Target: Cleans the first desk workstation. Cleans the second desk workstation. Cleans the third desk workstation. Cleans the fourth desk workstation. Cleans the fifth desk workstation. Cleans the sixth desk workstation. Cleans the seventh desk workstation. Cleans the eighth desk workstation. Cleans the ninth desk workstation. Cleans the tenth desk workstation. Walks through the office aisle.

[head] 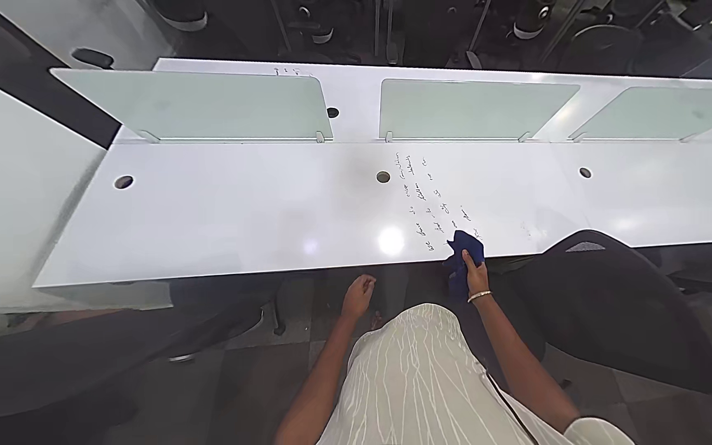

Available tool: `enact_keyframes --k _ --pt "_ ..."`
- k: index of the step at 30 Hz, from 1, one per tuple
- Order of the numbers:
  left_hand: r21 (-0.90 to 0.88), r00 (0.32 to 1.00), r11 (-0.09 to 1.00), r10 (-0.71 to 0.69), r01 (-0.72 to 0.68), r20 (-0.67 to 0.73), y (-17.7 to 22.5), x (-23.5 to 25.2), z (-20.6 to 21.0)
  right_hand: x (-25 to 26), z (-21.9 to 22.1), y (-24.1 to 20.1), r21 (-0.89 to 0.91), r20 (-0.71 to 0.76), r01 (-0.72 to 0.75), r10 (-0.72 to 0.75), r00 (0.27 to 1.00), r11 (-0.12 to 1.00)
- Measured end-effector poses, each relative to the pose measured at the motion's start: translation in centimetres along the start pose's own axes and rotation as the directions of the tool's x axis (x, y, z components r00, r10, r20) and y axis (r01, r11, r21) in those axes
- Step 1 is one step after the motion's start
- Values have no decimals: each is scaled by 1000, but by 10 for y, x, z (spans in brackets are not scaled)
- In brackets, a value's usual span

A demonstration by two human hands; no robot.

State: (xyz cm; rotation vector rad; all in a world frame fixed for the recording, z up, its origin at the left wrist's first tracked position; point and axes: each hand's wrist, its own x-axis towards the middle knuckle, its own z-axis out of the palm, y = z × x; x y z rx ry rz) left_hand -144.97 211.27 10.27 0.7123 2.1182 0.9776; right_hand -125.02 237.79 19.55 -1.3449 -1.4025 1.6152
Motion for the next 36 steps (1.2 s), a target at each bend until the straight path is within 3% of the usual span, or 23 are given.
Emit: enact_keyframes --k 5,11,16,21,24,27,29,31,33,36 --pt "63 995 993 102 -103 19 52 33 -2 23 -3 -30 -72 44 33 -30 999 997" --pt "33 996 999 6 -9 87 19 24 23 80 -9 -58 -185 96 130 -114 989 974" --pt "17 994 994 -108 108 -19 10 4 48 153 -34 -58 -426 114 240 -211 971 873" --pt "83 999 997 -5 9 -51 34 38 96 212 -86 -40 -626 197 320 -254 947 711" --pt "172 996 984 55 -41 -75 55 75 123 247 -113 -11 -764 230 288 -172 958 577" --pt "261 994 963 -39 65 -104 79 104 145 267 -130 25 -872 318 295 -6 948 391" --pt "273 978 949 -111 157 -174 95 116 158 274 -137 50 -866 441 394 99 892 307" --pt "266 959 937 -169 228 -227 106 113 174 272 -145 86 -819 546 499 115 830 284" --pt "274 952 922 -218 273 -216 114 110 189 283 -142 107 -763 604 573 14 797 300" --pt "263 939 908 -280 327 -202 122 97 208 335 -100 93 -700 673 649 -27 739 299"
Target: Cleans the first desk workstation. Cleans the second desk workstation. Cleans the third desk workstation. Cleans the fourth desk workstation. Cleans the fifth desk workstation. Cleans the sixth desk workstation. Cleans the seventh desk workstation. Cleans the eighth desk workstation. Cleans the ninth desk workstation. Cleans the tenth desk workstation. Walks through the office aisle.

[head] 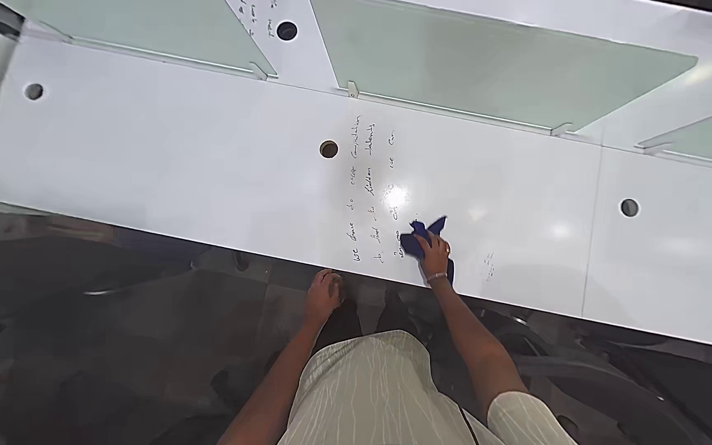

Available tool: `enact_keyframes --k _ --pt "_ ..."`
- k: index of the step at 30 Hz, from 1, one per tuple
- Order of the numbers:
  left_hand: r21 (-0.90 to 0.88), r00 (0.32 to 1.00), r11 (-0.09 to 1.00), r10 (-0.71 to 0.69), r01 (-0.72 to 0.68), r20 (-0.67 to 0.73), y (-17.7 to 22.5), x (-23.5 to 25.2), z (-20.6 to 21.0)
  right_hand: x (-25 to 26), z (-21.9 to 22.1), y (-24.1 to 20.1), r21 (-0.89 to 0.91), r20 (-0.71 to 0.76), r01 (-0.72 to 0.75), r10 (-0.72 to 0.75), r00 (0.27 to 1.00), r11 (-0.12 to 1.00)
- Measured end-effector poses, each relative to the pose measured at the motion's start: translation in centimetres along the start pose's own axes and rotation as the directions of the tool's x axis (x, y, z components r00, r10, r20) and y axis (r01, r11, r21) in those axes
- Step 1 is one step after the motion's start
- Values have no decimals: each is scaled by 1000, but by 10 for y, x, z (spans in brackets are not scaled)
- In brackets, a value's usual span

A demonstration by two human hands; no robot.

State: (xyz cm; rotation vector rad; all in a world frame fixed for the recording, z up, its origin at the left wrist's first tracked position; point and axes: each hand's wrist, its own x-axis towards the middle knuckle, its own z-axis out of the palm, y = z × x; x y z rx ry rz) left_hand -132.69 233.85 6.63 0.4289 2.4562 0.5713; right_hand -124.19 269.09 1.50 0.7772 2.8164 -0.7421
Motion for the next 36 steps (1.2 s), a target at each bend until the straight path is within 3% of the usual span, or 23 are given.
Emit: enact_keyframes --k 3,5,7,10,12,14,18,20,22,24,26,28,31,34,36 --pt "-2 999 999 -33 33 -21 1 -8 13 97 -27 -16 7 46 -20 20 999 1000" --pt "-4 998 998 -65 65 -9 -1 -16 18 110 -27 -22 28 63 -29 27 998 999" --pt "-14 996 996 -86 86 1 2 -17 18 70 -22 -13 30 135 28 -32 990 999" --pt "-56 993 994 -100 97 -55 2 -18 20 -24 -6 22 50 193 231 -236 952 972" --pt "-99 988 988 -129 120 -89 0 -21 22 -48 -2 41 42 171 360 -362 917 932" --pt "-124 983 980 -166 155 -83 -5 -26 29 -19 -1 41 46 131 413 -415 900 910" --pt "-147 978 970 -200 191 -50 -12 -32 41 115 -15 -17 -4 77 189 -188 979 982" --pt "-142 974 965 -226 220 -22 -12 -33 42 151 -14 -46 4 54 135 -135 989 991" --pt "-140 972 962 -237 235 0 -12 -34 38 126 -8 -57 33 164 152 -156 974 988" --pt "-160 973 962 -228 222 -21 -12 -29 36 60 3 -46 83 233 244 -257 938 966" --pt "-182 970 959 -233 218 -68 -17 -27 32 -8 19 -24 148 185 380 -403 896 913" --pt "-192 965 957 -239 216 -106 -26 -28 30 -37 24 -8 149 153 461 -481 863 875" --pt "-201 968 954 -240 221 -73 -40 -26 25 11 20 -25 103 144 457 -468 872 883" --pt "-187 977 962 -210 201 -34 -55 -20 22 117 5 -73 -68 86 221 -215 973 973" --pt "-176 974 960 -225 219 -11 -63 -18 16 167 -8 -100 -120 43 60 -55 998 991"
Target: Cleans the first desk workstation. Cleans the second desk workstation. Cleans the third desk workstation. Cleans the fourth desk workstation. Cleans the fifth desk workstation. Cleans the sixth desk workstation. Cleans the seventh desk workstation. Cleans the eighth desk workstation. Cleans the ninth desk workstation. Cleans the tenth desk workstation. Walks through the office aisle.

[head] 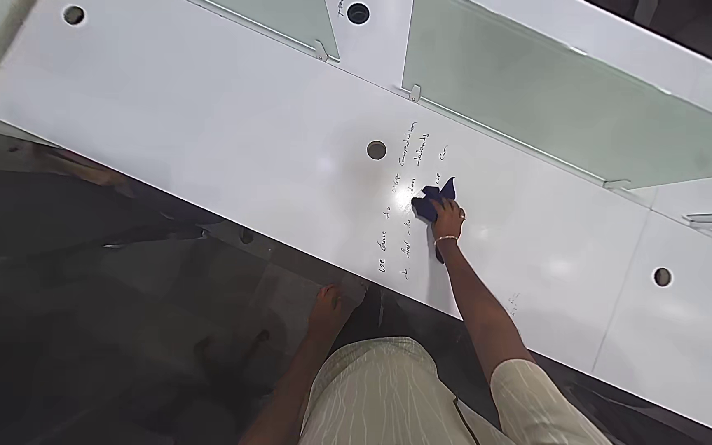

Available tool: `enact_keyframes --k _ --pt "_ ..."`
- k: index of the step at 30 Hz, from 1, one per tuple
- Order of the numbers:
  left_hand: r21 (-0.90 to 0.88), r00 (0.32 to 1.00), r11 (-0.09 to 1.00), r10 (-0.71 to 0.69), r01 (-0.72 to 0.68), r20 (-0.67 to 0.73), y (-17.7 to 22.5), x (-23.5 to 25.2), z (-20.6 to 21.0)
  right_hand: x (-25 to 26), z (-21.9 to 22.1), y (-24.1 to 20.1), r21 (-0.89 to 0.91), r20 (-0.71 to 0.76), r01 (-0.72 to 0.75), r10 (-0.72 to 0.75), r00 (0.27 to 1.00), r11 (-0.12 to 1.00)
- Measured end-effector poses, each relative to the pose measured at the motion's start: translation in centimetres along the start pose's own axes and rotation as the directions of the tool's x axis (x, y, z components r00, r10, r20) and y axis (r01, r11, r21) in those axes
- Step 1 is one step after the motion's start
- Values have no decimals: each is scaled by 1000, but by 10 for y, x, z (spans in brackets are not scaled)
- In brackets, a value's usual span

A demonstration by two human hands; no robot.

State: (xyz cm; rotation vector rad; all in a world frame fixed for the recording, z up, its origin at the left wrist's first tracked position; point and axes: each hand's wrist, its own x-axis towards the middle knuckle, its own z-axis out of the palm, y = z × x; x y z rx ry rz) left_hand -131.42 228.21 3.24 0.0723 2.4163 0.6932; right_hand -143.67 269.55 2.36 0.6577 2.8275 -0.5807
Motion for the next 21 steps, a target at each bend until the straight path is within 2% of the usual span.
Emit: enact_keyframes --k 1,3,7,9,11,14,17,19,21 --pt "-2 1000 1000 0 0 -2 -5 1 -5 4 -3 -6 -1 16 -43 43 999 999" --pt "-19 998 999 43 -44 -35 -13 8 -16 -30 -2 -4 10 86 -50 49 995 999" --pt "-25 996 998 58 -60 -66 -21 11 -29 -162 35 12 46 128 72 -77 989 996" --pt "-33 997 998 43 -45 -63 -23 11 -33 -181 42 18 28 110 139 -141 984 990" --pt "-32 997 999 42 -44 -69 -26 9 -29 -147 35 18 25 121 144 -146 982 989" --pt "-20 998 999 37 -38 -57 -23 13 -22 -35 4 2 -8 119 9 -8 993 1000" --pt "-26 998 1000 11 -13 -57 -15 23 -15 75 -19 -13 30 -22 -62 62 998 998" --pt "-41 996 999 4 -7 -84 0 28 -17 100 -21 -17 70 -71 -23 28 997 997" --pt "-69 992 997 12 -21 -127 19 32 -22 78 -11 -12 87 -13 9 -8 1000 996"
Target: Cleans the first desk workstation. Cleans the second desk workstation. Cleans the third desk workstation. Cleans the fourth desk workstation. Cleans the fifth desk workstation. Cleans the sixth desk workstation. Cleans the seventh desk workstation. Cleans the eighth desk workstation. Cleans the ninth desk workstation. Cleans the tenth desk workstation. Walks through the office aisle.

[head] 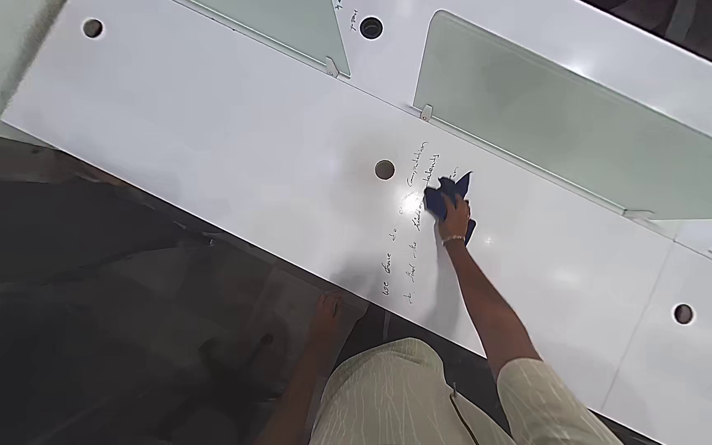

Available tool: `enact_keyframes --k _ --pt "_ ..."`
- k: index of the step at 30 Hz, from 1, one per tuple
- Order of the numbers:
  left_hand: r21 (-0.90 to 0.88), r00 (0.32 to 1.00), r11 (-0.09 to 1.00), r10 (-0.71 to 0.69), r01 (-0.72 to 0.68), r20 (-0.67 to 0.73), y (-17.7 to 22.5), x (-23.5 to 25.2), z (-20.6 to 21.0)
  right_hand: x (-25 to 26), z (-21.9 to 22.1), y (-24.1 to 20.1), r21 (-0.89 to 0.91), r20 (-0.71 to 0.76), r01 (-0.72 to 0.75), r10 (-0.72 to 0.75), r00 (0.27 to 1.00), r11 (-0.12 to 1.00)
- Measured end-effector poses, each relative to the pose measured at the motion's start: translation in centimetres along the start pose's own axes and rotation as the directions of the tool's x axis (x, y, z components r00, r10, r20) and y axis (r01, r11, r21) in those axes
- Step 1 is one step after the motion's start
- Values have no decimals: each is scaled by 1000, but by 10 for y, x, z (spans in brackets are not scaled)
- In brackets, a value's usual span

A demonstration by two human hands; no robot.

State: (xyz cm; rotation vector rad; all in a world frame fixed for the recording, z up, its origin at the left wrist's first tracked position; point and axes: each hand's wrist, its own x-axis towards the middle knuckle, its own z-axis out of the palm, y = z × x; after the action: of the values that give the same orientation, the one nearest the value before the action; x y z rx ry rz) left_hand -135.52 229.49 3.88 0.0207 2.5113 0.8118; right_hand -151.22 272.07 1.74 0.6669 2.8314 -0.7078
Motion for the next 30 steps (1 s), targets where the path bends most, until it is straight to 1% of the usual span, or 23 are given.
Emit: enact_keyframes --k 2,3,4,5,6,7,8,10,12,13,14,15,16,18,19,21,22,23,24,25,26,28,30 --pt "-12 1000 1000 3 -3 -28 19 5 -1 -61 14 14 -13 94 95 -93 991 995" --pt "-14 999 1000 7 -8 -35 27 6 1 -96 22 25 2 108 169 -169 980 986" --pt "-15 998 1000 18 -19 -52 35 8 5 -121 31 39 28 71 268 -269 960 963" --pt "-12 997 1000 27 -28 -73 41 9 7 -133 37 50 54 22 363 -364 931 930" --pt "-10 997 1000 16 -17 -82 47 10 10 -130 36 59 63 5 427 -429 903 902" --pt "-19 996 1000 -6 4 -84 54 10 13 -113 30 63 59 33 446 -448 893 893" --pt "-30 996 999 -22 19 -89 58 10 17 -86 22 63 43 80 416 -418 905 909" --pt "-39 993 999 -35 31 -110 59 9 26 -3 -1 53 -18 97 295 -292 951 955" --pt "-55 991 997 -63 57 -119 63 6 34 87 -21 44 -34 -6 202 -202 979 979" --pt "-56 989 995 -86 80 -116 65 4 35 123 -26 40 -29 -70 186 -188 980 982" --pt "-59 988 993 -112 106 -109 68 1 36 147 -27 34 -17 -125 178 -179 976 984" --pt "-61 986 991 -128 122 -107 68 -4 36 154 -25 29 -2 -143 177 -176 974 984" --pt "-62 985 990 -133 126 -111 68 -8 36 146 -22 26 16 -126 193 -190 974 981" --pt "-71 981 986 -155 148 -113 72 -9 40 104 -18 23 55 25 272 -273 962 961" --pt "-78 979 983 -174 166 -109 74 -9 40 74 -11 24 74 107 337 -343 933 939" --pt "-83 972 975 -216 208 -95 78 -9 40 20 2 35 147 201 524 -544 814 839" --pt "-84 968 971 -233 226 -91 80 -9 41 5 9 44 173 202 619 -643 739 766" --pt "-80 967 969 -240 234 -81 81 -10 44 2 9 50 184 218 674 -698 682 716" --pt "-81 968 968 -243 237 -69 82 -9 46 15 6 50 171 253 699 -716 650 695" --pt "-77 968 968 -243 238 -61 81 -9 47 35 1 43 150 281 691 -701 656 707" --pt "-71 969 969 -241 238 -53 82 -9 46 60 -3 33 116 275 659 -662 698 743" --pt "-58 969 969 -242 239 -51 84 -9 43 125 -8 9 63 133 563 -566 814 824" --pt "-27 968 970 -241 240 -69 84 -10 41 176 -8 -17 41 -23 463 -463 886 885"
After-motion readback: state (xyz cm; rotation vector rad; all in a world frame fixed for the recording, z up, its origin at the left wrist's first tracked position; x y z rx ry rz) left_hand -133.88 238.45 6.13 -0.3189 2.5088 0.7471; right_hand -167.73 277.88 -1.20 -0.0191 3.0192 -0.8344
